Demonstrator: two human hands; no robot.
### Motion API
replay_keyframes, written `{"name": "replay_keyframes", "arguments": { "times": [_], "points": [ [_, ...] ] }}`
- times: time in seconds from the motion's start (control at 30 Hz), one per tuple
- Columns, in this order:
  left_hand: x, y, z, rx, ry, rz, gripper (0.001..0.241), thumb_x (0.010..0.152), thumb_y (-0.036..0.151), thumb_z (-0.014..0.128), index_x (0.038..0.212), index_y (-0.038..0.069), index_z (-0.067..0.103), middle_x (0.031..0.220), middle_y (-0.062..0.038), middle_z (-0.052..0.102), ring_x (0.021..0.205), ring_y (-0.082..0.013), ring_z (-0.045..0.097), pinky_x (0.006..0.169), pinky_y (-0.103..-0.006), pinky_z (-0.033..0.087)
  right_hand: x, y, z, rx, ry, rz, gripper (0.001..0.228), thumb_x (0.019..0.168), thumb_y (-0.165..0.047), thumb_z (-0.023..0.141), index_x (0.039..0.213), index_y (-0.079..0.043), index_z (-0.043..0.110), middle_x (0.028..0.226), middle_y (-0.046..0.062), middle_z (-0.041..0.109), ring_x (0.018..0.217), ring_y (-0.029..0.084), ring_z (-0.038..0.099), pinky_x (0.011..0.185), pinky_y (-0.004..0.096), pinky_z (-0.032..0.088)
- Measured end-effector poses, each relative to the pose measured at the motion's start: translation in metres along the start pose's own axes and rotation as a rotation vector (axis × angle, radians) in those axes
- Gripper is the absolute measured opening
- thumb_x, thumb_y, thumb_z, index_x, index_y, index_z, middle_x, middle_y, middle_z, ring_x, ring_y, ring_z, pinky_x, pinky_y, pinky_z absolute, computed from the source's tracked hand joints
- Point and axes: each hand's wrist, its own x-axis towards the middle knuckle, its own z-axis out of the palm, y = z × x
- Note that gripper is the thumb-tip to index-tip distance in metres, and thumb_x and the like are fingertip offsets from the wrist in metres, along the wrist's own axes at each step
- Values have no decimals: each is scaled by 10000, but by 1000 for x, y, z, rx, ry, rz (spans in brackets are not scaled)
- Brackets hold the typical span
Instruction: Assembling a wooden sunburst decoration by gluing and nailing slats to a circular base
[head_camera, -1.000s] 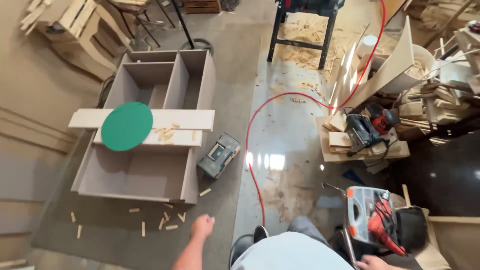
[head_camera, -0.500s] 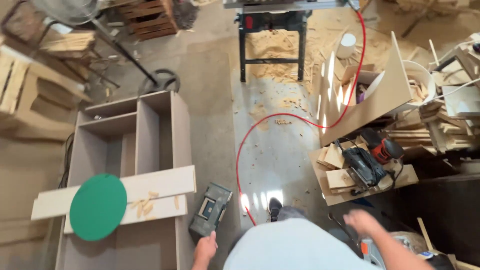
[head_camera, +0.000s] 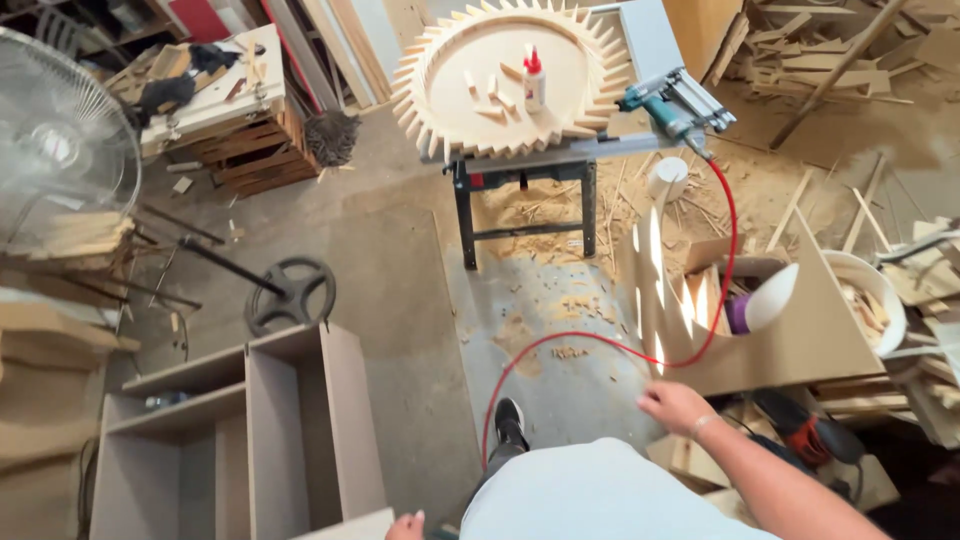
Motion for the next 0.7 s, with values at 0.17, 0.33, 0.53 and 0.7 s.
{"name": "replay_keyframes", "arguments": {
  "times": [0.17, 0.33, 0.53, 0.7],
  "points": [
    [106, 168, -168, -222, 40, 215, 476, 935, 558, 572, 987, 123, 758, 973, -160, 766, 1033, -392, 711, 887, -491, 548, 36, -22, -57, -2, -72, 155, 373, 884, -560, 623, 965, -222, 759, 1050, 109, 792, 1121, 312, 719, 976, 406, 578],
    [135, 376, -359, -188, 56, 354, 393, 956, 582, 581, 1031, 234, 747, 994, -52, 774, 1045, -328, 712, 898, -479, 556, 122, -16, -148, 203, 27, 282, 449, 898, -612, 598, 1061, -242, 793, 1134, 107, 817, 1181, 314, 715, 1017, 427, 569],
    [133, 560, -451, -363, 107, 470, 290, 954, 469, 635, 1041, 214, 744, 942, -69, 747, 1002, -311, 704, 878, -460, 545, 265, -27, -256, 162, 207, 226, 487, 951, -631, 548, 1106, -220, 759, 1135, 136, 800, 1163, 364, 709, 1029, 469, 548],
    [102, 647, -479, -360, 62, 672, 248, 926, 400, 701, 1001, 173, 765, 908, -95, 762, 936, -329, 725, 830, -453, 565, 357, -106, -315, -11, 1116, -451, 454, 790, -498, 843, 1143, -224, 764, 1065, 38, 725, 1079, 263, 670, 987, 399, 502]
  ]
}}
